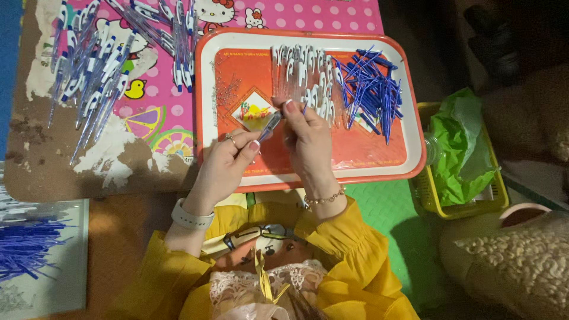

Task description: The person assembles pens by inserting blue ink refills into white pen barrels and attaching blue caps, handling several components on a small tray while sitting on the floor.

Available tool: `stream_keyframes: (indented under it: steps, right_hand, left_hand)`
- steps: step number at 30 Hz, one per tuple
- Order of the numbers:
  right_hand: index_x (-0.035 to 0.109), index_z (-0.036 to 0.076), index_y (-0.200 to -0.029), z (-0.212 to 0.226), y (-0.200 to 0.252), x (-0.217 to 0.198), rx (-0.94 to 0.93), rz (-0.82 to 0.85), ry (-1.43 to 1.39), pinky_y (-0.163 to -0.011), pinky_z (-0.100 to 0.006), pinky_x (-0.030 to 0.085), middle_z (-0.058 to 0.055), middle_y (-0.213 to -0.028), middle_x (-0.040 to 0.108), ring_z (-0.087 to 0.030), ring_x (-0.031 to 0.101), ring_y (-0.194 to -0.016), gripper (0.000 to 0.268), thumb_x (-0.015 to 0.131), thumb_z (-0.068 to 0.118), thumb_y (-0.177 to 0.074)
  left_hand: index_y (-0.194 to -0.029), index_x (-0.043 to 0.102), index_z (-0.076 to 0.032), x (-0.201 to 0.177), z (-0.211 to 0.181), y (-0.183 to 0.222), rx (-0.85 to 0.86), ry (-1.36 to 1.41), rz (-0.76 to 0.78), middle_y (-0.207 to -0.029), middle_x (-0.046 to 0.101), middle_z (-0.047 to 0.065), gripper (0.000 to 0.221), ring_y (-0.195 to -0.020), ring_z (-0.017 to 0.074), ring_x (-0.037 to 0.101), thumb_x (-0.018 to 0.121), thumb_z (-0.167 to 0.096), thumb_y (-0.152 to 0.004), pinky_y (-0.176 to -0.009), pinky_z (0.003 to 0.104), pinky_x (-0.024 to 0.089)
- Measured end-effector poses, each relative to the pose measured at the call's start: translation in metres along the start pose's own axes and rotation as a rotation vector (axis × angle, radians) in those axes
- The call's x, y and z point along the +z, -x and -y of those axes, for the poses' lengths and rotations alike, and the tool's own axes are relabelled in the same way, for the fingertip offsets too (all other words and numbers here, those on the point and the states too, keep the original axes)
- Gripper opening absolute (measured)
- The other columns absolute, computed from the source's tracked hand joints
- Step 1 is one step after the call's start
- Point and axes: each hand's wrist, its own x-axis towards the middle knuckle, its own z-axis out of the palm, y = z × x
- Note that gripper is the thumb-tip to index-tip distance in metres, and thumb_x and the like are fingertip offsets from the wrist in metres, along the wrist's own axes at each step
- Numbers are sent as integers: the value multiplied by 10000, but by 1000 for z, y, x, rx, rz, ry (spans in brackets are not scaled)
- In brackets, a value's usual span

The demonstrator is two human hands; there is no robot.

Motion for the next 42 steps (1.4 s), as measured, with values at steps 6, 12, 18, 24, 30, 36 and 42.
stream_keyframes:
  steps: [6, 12, 18, 24, 30, 36, 42]
  right_hand:
    - [659, 155, -1162, 12, -35, -31, -65, -35, -198, -397, -191, 412, -128, -889, 786, -98, 593, -505, 376, 566, 507, -1070]
    - [681, 183, -1092, 7, -34, -61, 144, 13, -98, -435, -223, 522, -129, -795, 769, -196, 738, -573, 225, 728, 385, -1004]
    - [697, 20, -1126, 23, 13, -22, 515, 324, -431, -358, -248, 363, -139, -803, 779, -134, 518, -389, 273, 629, 281, -1082]
    - [635, -54, -1102, -11, 17, -22, 567, 223, -448, -306, -163, 262, -215, -908, 750, -188, 759, -677, 269, 654, 210, -1055]
    - [612, 41, -965, -8, 22, -24, 479, 192, -383, -373, -219, 423, -149, -851, 741, -114, 660, -531, 131, 709, 117, -1010]
    - [687, 132, -921, 20, 18, -40, 29, 45, 495, -514, -234, 469, 22, -731, 647, -80, 565, -570, 157, 690, 249, -1026]
    - [753, 34, -1010, 5, 15, -53, -135, 81, 465, -464, -202, 451, -45, -577, 616, -109, 618, -498, 150, 784, 181, -1005]
  left_hand:
    - [-1261, 780, -156, 3, 8, 4, -39, -40, -2, -948, 700, 32, 277, -925, 175, 678, 600, -289, -1098, -957, 370, 488]
    - [-1256, 773, -115, 1, 12, 2, 95, -233, -87, -1008, 703, 74, 244, -946, 302, 668, 637, -188, -1066, -879, 408, 507]
    - [-1184, 795, -80, -38, -90, -20, 695, -915, -142, -1033, 646, 118, 171, -897, 328, 526, 680, -27, -1070, -795, 454, 354]
    - [-1127, 793, -122, -49, -110, -30, 683, -1275, -16, -1064, 666, 78, 144, -1006, 291, 596, 688, -167, -1039, -1111, 519, 427]
    - [-1259, 817, -211, -70, -101, -19, 634, -1290, -55, -1054, 683, 36, 202, -949, 268, 639, 806, -183, -1059, -1116, 528, 462]
    - [-1305, 791, -225, -109, -52, -2, 317, -1134, -16, -1150, 751, 31, 237, -1073, 303, 681, 647, -186, -1121, -935, 470, 446]
    - [-1306, 709, -16, -64, -58, -15, -177, -418, -13, -1024, 677, 229, 289, -992, 444, 704, 658, -148, -1054, -925, 553, 504]
